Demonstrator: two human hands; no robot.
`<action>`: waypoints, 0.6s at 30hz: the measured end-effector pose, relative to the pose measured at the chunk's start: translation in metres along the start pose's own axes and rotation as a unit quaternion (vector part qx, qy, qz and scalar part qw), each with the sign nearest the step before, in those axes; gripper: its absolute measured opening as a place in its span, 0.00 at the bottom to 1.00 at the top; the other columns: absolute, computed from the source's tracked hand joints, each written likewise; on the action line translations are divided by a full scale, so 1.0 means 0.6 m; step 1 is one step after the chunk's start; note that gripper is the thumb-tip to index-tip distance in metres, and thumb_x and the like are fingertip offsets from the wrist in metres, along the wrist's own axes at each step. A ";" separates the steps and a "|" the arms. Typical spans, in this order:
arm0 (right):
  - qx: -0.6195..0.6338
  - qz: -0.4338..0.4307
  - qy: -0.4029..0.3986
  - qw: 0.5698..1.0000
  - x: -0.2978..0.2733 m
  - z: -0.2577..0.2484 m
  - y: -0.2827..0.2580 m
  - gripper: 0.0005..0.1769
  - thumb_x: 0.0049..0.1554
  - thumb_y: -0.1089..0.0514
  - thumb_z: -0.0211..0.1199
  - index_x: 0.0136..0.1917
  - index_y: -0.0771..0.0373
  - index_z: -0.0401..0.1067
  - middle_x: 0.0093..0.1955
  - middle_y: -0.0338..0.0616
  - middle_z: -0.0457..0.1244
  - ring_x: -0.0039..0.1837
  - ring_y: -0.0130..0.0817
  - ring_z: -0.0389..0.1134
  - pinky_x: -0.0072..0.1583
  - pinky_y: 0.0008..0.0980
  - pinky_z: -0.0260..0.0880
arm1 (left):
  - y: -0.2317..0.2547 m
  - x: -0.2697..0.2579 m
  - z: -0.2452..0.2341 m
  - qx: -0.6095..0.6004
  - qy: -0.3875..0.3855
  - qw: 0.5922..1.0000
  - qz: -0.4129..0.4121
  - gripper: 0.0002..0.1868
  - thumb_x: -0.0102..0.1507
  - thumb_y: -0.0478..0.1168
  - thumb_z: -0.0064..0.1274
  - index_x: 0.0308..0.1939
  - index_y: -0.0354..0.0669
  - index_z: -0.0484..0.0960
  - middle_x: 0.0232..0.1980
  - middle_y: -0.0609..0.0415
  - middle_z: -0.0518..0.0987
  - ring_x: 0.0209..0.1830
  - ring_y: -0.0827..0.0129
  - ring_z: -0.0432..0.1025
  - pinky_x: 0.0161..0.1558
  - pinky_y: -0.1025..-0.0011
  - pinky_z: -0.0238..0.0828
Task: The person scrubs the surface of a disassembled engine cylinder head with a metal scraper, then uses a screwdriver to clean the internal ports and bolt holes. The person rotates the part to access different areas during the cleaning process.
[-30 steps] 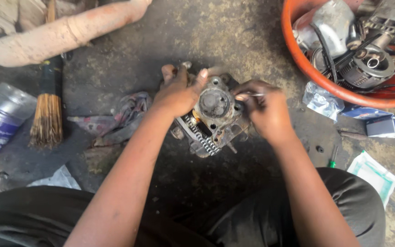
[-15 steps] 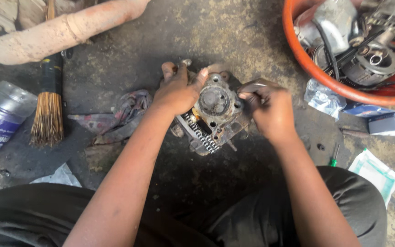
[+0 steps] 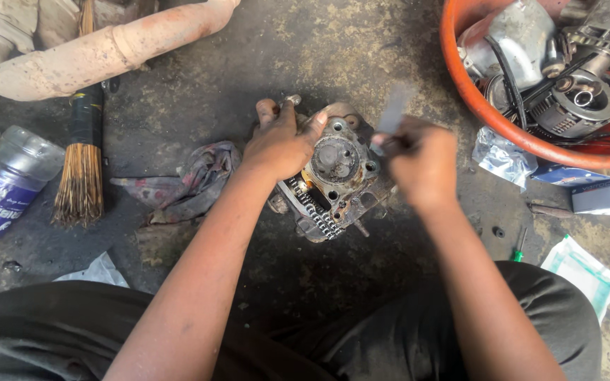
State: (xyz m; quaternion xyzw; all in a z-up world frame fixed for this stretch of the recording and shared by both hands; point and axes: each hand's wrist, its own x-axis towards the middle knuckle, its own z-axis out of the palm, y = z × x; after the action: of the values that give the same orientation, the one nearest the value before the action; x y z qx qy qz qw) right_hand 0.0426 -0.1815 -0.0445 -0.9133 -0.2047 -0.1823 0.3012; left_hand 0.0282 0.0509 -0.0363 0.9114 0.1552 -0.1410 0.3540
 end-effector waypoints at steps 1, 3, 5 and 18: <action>0.063 0.079 0.005 0.995 0.005 -0.004 0.005 0.11 0.56 0.59 0.76 0.42 0.68 0.77 0.50 0.54 0.72 0.52 0.39 0.74 0.55 0.37 0.72 | 0.001 0.002 0.000 0.005 0.000 1.000 0.000 0.50 0.64 0.73 0.32 0.79 0.45 0.50 0.81 0.43 0.43 0.77 0.44 0.54 0.72 0.55 0.55; 0.187 0.236 0.010 0.954 0.015 -0.013 0.010 0.09 0.57 0.58 0.70 0.49 0.63 0.79 0.48 0.49 0.74 0.47 0.37 0.75 0.52 0.35 0.73 | 0.001 0.006 0.001 0.014 0.002 1.000 0.003 0.50 0.64 0.74 0.32 0.79 0.45 0.50 0.81 0.43 0.43 0.77 0.43 0.53 0.72 0.55 0.54; 0.085 0.145 0.008 0.986 0.001 -0.005 -0.001 0.10 0.52 0.66 0.68 0.49 0.65 0.81 0.47 0.50 0.74 0.46 0.36 0.75 0.51 0.35 0.73 | -0.001 0.005 0.005 0.014 0.002 1.000 0.004 0.50 0.64 0.74 0.33 0.80 0.45 0.50 0.81 0.43 0.44 0.77 0.43 0.53 0.72 0.55 0.54; 0.087 0.067 -0.026 0.994 0.042 -0.007 -0.001 0.10 0.54 0.63 0.72 0.49 0.69 0.78 0.39 0.50 0.70 0.40 0.31 0.72 0.46 0.33 0.69 | 0.004 0.008 -0.005 -0.004 -0.002 1.000 0.014 0.51 0.64 0.74 0.32 0.78 0.42 0.50 0.81 0.41 0.45 0.76 0.42 0.55 0.72 0.55 0.55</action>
State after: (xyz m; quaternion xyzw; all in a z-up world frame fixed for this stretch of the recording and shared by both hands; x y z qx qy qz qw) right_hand 0.0631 -0.1769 -0.0296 -0.8997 -0.1664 -0.1193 0.3856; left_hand 0.0339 0.0525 -0.0343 0.9117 0.1428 -0.1372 0.3600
